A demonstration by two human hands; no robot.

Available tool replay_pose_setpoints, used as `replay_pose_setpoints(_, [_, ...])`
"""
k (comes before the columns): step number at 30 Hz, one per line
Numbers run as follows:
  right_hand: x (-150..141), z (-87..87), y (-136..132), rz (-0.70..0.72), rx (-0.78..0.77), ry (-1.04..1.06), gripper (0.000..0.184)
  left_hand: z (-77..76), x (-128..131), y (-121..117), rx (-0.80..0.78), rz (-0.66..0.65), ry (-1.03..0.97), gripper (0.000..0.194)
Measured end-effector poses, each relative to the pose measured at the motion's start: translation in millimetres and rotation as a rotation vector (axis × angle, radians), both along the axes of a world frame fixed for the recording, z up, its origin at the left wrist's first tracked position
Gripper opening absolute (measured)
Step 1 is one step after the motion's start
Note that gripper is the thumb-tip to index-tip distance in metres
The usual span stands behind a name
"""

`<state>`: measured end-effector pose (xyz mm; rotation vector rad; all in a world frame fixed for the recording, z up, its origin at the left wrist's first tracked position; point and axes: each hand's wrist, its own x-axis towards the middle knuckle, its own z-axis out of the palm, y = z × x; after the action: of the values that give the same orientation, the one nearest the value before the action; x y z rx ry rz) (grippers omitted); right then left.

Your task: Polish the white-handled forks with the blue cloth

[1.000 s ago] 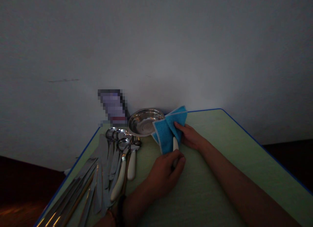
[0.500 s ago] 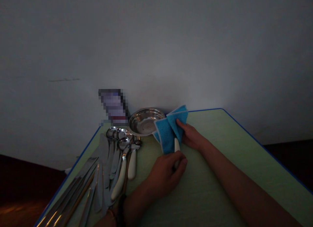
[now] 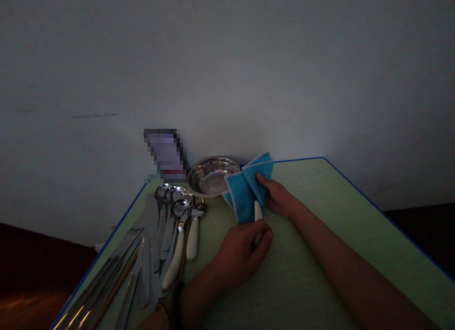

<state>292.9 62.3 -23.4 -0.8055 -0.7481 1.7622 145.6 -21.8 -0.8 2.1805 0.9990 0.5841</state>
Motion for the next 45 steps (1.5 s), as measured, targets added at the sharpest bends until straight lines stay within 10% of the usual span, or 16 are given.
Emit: replay_pose_setpoints(45, [0.8,-0.4,-0.4,0.003,0.004,-0.033,0.005,-2.0,-1.1,0.6,-0.025,0.01,-0.012,0.021])
